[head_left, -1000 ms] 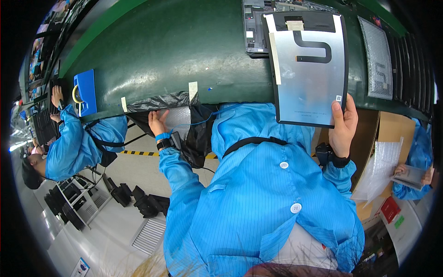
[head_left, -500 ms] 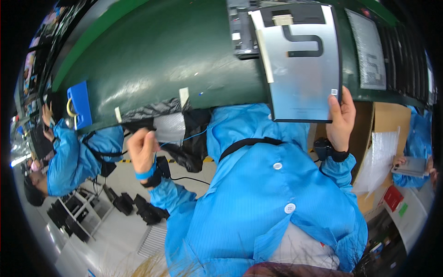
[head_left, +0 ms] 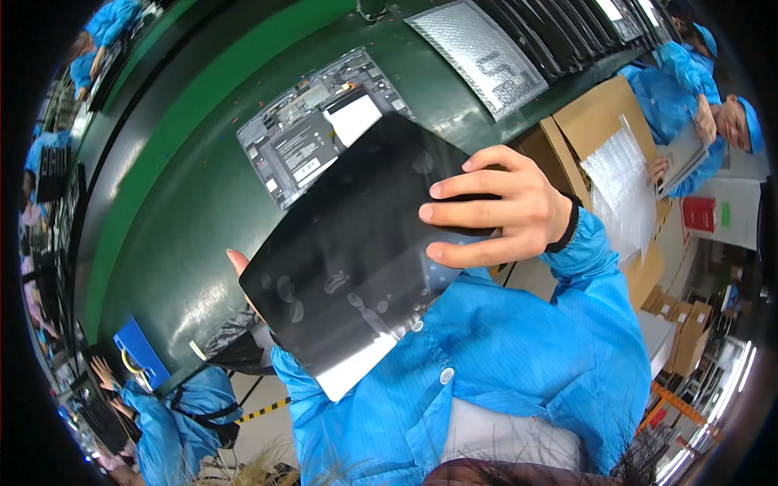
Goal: Assembling electronic components onto a flat screen panel and preparing it for packaging on a factory production line.
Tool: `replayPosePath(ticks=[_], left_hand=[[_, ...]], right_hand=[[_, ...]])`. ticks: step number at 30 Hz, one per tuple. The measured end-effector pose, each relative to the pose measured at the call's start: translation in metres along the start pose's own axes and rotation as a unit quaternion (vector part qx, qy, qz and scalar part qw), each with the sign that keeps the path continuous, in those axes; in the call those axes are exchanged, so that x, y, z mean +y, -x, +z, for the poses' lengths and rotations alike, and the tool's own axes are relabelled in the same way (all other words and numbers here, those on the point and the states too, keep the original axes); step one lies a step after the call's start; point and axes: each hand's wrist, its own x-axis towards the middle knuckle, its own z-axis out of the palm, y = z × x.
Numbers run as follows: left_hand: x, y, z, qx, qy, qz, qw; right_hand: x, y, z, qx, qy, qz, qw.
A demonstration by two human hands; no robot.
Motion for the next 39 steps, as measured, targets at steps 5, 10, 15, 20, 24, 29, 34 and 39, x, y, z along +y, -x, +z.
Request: replayPosePath(ticks=[5,10,15,20,24,29,34,39], left_hand=[[0.009,-0.022,-0.006,-0.145,-0.159,0.024,0.976],[0.0,-0.025,0.001,-0.164,-0.297,0.055,0.939],[-0.024,-0.031,0.028,-0.088,-0.272,0.175,0.942],[-0.031,-0.034,0.053,-0.104,-0.278,0.189,0.936],[-0.034,-0.031,0.056,-0.113,-0.263,0.206,0.936],[-0.029,-0.045,0.062,-0.152,-0.25,0.212,0.933],[-0.024,-0.05,0.074,-0.165,-0.259,0.233,0.923],[-0.022,-0.048,0.079,-0.171,-0.269,0.237,0.918]], right_hand=[[0.012,0.02,0.002,0.028,0.066,0.062,0.995],[0.014,0.028,0.048,0.234,0.052,0.323,0.916],[0.009,0.032,0.076,0.302,-0.65,0.419,0.558],[-0.009,0.009,0.084,0.21,-0.559,0.382,0.705],[-0.008,0.005,0.078,0.216,-0.56,0.394,0.696],[0.005,-0.009,0.068,0.213,-0.563,0.366,0.71],[0.015,-0.01,0.064,0.21,-0.548,0.368,0.721],[0.013,-0.014,0.059,0.205,-0.534,0.373,0.731]])
